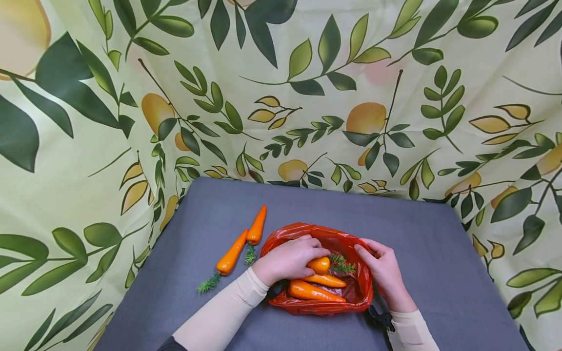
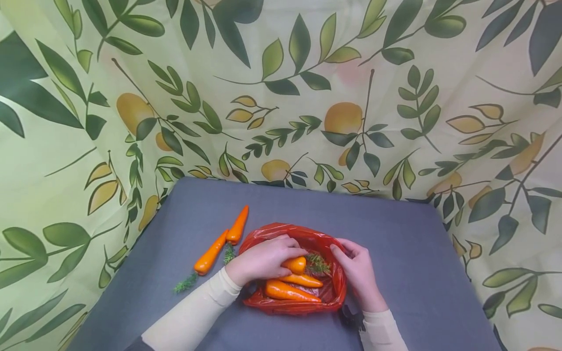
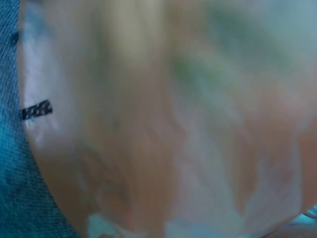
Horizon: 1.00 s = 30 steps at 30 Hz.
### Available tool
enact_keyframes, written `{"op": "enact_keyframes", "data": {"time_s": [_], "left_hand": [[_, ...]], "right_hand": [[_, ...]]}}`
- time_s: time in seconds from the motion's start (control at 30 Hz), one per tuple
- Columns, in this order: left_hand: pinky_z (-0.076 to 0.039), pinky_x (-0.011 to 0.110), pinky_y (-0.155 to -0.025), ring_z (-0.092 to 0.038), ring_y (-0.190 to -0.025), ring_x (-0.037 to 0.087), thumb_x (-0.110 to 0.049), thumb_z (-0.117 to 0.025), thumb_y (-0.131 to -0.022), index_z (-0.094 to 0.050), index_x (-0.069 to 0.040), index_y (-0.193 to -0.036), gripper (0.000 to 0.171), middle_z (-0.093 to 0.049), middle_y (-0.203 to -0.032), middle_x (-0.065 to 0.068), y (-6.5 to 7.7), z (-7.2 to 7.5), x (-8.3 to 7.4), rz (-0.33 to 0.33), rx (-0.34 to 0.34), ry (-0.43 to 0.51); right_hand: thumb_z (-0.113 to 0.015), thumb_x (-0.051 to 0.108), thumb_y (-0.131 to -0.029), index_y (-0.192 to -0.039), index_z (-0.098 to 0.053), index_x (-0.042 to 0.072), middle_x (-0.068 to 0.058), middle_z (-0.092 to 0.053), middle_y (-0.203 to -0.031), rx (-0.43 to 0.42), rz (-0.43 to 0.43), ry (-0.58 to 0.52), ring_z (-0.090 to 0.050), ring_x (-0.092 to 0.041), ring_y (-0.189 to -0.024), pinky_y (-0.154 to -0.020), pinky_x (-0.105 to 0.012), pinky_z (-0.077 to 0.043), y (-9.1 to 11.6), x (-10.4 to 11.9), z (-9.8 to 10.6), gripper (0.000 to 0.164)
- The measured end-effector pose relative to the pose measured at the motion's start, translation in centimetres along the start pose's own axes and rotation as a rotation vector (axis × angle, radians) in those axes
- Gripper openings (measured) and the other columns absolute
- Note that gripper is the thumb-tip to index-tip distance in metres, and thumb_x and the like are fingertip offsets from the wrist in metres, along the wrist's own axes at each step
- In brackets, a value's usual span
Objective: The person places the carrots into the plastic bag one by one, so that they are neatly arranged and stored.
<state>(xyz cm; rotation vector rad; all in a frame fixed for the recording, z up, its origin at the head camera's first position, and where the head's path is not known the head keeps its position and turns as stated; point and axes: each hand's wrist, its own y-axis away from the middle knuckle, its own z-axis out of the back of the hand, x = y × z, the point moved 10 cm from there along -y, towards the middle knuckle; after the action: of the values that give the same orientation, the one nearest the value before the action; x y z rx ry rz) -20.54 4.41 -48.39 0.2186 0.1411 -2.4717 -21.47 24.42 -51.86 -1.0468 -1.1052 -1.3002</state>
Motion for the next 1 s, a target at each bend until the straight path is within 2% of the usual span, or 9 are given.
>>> {"op": "enact_keyframes", "data": {"time_s": [0.17, 0.73, 1.0], "left_hand": [[-0.056, 0.026, -0.106, -0.063, -0.119, 0.014, -0.025, -0.091, -0.093, -0.073, -0.023, -0.147, 0.056, -0.073, -0.130, -0.003, 0.11, 0.10, -0.06, -0.008, -0.012, 0.007], [-0.055, 0.025, -0.107, -0.062, -0.121, 0.014, -0.027, -0.089, -0.094, -0.072, -0.023, -0.149, 0.057, -0.073, -0.133, -0.003, 0.41, 0.35, -0.12, -0.001, 0.009, 0.030], [-0.055, 0.026, -0.109, -0.063, -0.122, 0.015, -0.029, -0.090, -0.094, -0.074, -0.024, -0.146, 0.054, -0.073, -0.131, -0.004, 0.57, 0.78, -0.26, -0.010, -0.022, 0.016]], "right_hand": [[-0.070, 0.022, -0.112, -0.134, -0.071, -0.010, 0.009, -0.083, -0.101, -0.001, 0.004, -0.016, -0.082, -0.015, -0.084, -0.072, -0.032, -0.068, 0.04, 0.11, -0.11, 0.039], [-0.069, 0.023, -0.112, -0.135, -0.072, -0.007, 0.007, -0.083, -0.104, 0.014, 0.013, 0.005, -0.082, -0.017, -0.085, -0.072, -0.033, -0.068, 0.04, 0.24, -0.12, 0.038], [-0.070, 0.023, -0.112, -0.135, -0.073, -0.006, 0.011, -0.083, -0.103, 0.000, 0.006, 0.022, -0.081, -0.016, -0.086, -0.072, -0.031, -0.068, 0.09, 0.19, -0.04, 0.038]]}}
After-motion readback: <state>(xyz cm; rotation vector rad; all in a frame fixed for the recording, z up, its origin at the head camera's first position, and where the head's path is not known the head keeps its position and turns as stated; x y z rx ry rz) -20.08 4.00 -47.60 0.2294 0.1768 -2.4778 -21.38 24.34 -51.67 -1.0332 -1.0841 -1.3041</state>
